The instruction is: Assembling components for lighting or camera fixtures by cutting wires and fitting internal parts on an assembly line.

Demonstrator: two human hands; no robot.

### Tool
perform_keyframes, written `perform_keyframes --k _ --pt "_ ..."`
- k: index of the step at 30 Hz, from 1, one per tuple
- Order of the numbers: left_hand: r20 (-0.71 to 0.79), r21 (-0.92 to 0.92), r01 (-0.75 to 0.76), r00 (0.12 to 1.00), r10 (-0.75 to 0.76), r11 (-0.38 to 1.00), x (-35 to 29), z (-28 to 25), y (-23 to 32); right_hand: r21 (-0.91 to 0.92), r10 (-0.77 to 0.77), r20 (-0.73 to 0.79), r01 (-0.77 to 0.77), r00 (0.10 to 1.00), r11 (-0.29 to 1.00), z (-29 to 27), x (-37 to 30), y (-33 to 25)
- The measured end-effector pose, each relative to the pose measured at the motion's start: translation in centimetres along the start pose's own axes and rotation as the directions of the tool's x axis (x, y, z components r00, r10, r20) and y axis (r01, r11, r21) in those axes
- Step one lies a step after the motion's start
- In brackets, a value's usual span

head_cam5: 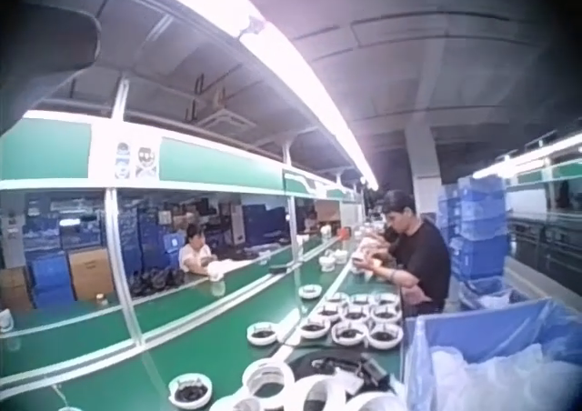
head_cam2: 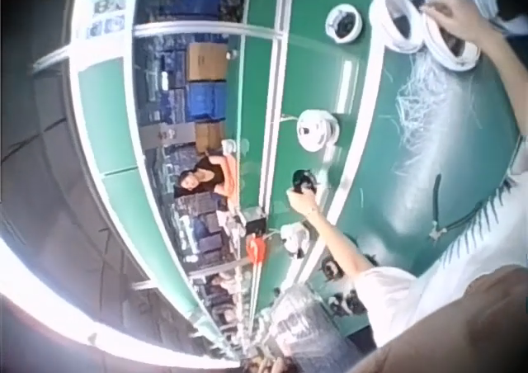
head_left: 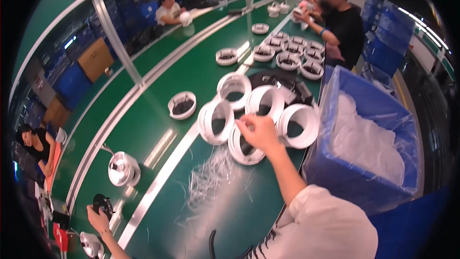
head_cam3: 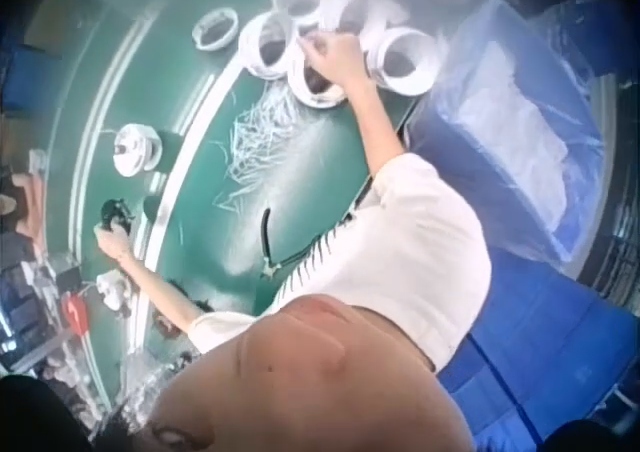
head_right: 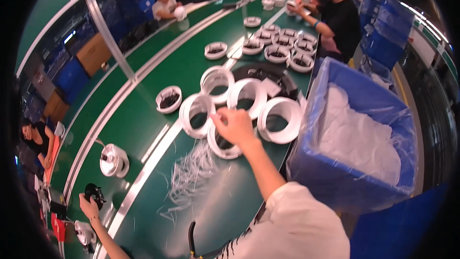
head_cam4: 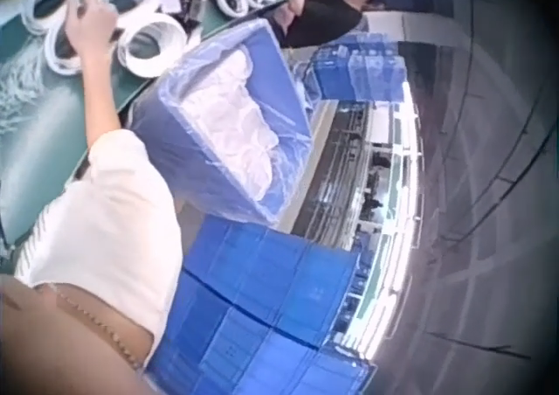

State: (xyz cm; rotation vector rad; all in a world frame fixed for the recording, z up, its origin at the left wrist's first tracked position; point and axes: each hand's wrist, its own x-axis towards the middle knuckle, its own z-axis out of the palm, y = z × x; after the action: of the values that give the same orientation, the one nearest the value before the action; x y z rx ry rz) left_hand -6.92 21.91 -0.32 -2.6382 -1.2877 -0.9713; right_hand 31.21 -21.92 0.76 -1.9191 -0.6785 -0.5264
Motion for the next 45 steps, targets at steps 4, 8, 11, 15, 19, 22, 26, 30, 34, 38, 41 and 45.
perform_keyframes --k 4,8,11,15,19,22,26,30,34,38,41,45 --pt "-0.207 -0.281 0.097 0.965 -0.159 0.955 -3.2 -0.6 4.0 0.049 -0.011 -0.040 0.013 0.999 0.999 -2.0 -1.0 -4.9" --pt "-0.027 -0.701 0.186 0.958 -0.287 0.688 -6.1 0.5 5.1 0.294 -0.453 0.003 0.432 0.891 0.852 -3.4 -3.2 -10.4" --pt "0.198 -0.892 0.287 0.943 -0.269 0.349 -6.6 1.0 9.0 0.572 -0.654 0.287 0.423 0.699 0.703 -2.1 -5.9 -12.0" --pt "0.430 -0.877 0.478 0.832 -0.351 0.059 -6.7 1.5 10.4 0.770 -0.874 0.427 0.414 0.231 0.485 2.4 -10.6 -12.1" --pt "0.454 -0.884 0.465 0.824 -0.339 -0.051 -7.3 2.9 10.7 0.685 -0.812 0.578 0.492 0.082 0.538 2.5 -12.0 -11.6" --pt "0.521 -0.847 0.518 0.761 -0.388 -0.122 -8.1 2.6 10.8 0.578 -0.687 0.722 0.474 0.083 0.664 3.3 -11.5 -11.4" --pt "0.530 -0.848 0.476 0.777 -0.340 -0.233 -9.2 1.5 11.5 0.491 -0.566 0.821 0.406 0.080 0.770 3.6 -10.5 -12.6" --pt "0.469 -0.883 0.443 0.810 -0.351 -0.158 -9.6 1.4 13.5 0.473 -0.516 0.853 0.303 0.080 0.827 4.0 -11.7 -15.4" --pt "0.449 -0.893 0.426 0.833 -0.323 -0.144 -9.5 2.0 14.1 0.477 -0.464 0.875 0.396 -0.136 0.784 6.1 -13.9 -15.0" --pt "0.426 -0.904 0.407 0.841 -0.335 -0.128 -9.5 2.1 14.6 0.463 -0.440 0.886 0.324 -0.143 0.825 6.6 -13.3 -15.5" --pt "0.392 -0.919 0.375 0.845 -0.364 -0.120 -9.6 1.5 16.0 0.527 -0.526 0.814 0.070 0.248 0.847 6.7 -11.7 -16.1" --pt "0.301 -0.902 0.365 0.915 -0.268 0.230 -12.2 1.1 17.9 0.585 -0.277 0.571 -0.147 0.772 0.797 8.9 -11.1 -14.3"
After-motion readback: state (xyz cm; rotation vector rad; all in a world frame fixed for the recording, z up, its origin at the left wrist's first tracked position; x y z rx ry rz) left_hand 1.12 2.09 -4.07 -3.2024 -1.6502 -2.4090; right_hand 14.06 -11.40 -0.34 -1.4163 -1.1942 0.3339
